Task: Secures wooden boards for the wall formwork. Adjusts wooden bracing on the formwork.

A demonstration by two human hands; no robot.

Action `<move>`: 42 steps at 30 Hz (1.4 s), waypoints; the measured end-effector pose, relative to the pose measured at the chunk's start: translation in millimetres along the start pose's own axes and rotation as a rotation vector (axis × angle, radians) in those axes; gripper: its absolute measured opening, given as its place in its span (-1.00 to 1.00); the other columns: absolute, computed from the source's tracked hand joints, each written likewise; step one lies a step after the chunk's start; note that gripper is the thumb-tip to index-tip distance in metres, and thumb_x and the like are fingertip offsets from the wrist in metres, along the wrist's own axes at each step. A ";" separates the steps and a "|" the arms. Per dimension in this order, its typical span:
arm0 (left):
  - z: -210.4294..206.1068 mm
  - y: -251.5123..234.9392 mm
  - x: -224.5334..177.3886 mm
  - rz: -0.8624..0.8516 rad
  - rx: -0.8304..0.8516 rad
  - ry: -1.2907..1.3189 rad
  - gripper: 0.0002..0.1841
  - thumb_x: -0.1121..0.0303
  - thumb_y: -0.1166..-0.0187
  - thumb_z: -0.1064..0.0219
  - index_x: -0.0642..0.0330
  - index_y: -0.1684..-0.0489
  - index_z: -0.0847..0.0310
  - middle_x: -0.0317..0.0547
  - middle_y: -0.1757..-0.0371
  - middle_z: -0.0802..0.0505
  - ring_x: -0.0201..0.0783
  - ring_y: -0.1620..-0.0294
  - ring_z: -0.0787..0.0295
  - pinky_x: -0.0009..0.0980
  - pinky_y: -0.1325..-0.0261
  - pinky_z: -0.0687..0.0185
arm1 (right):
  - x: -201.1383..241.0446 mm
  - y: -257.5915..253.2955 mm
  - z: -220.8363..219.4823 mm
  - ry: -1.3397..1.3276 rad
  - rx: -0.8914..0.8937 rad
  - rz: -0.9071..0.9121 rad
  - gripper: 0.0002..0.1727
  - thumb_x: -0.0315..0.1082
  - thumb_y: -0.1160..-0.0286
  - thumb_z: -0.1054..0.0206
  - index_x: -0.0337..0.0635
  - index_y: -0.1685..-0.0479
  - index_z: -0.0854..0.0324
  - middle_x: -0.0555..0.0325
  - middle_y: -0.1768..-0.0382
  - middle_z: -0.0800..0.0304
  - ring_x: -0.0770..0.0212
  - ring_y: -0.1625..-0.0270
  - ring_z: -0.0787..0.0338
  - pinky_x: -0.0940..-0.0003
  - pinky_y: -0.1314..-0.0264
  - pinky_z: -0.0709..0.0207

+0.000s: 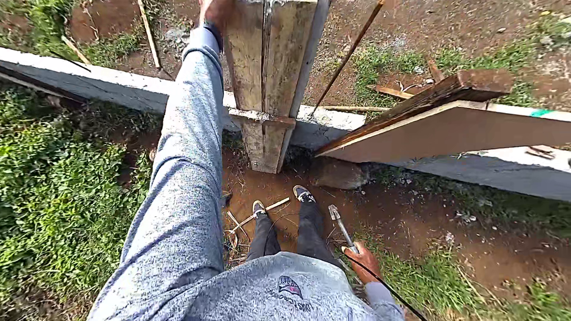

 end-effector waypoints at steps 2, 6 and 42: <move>8.0 39.4 -5.1 0.053 0.037 -0.129 -0.69 0.52 -0.67 -0.24 0.56 -0.26 -0.59 0.39 -0.29 -0.71 0.06 -0.34 -0.63 -0.15 -0.44 -0.47 | 16.7 25.3 -19.5 -0.081 -0.010 0.005 -0.54 -0.02 -0.55 -0.45 -0.27 -0.12 -0.69 -0.29 0.12 -0.80 -0.28 0.00 -0.79 -0.42 -0.13 -0.56; 20.6 76.8 9.3 -0.030 0.069 -0.248 -0.71 0.53 -0.62 -0.27 0.53 -0.21 -0.65 0.39 -0.28 -0.74 0.14 -0.39 -0.64 -0.06 -0.50 -0.45 | 67.9 61.2 -50.4 -0.281 -0.006 0.106 -0.51 0.01 -0.54 -0.43 -0.27 -0.11 -0.70 -0.24 0.19 -0.79 -0.18 0.15 -0.78 -0.34 -0.03 -0.60; 116.3 263.6 61.4 -0.178 -0.549 0.402 -0.20 0.43 -0.35 -0.38 0.48 -0.62 -0.02 0.20 -0.24 -0.67 -0.17 -0.20 -0.73 -0.26 -0.21 -0.76 | 414.9 79.2 -208.2 -0.457 0.526 0.413 -0.44 0.11 -0.79 -0.06 -0.18 -0.40 -0.49 -0.17 0.38 -0.65 -0.04 0.54 -0.66 -0.02 0.44 -0.63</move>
Point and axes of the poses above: each hand's wrist, its own y-axis away from the middle knuckle, its own z-axis out of the back of the hand, x = y × z, the point moved 6 cm from there along -y, towards the middle knuckle
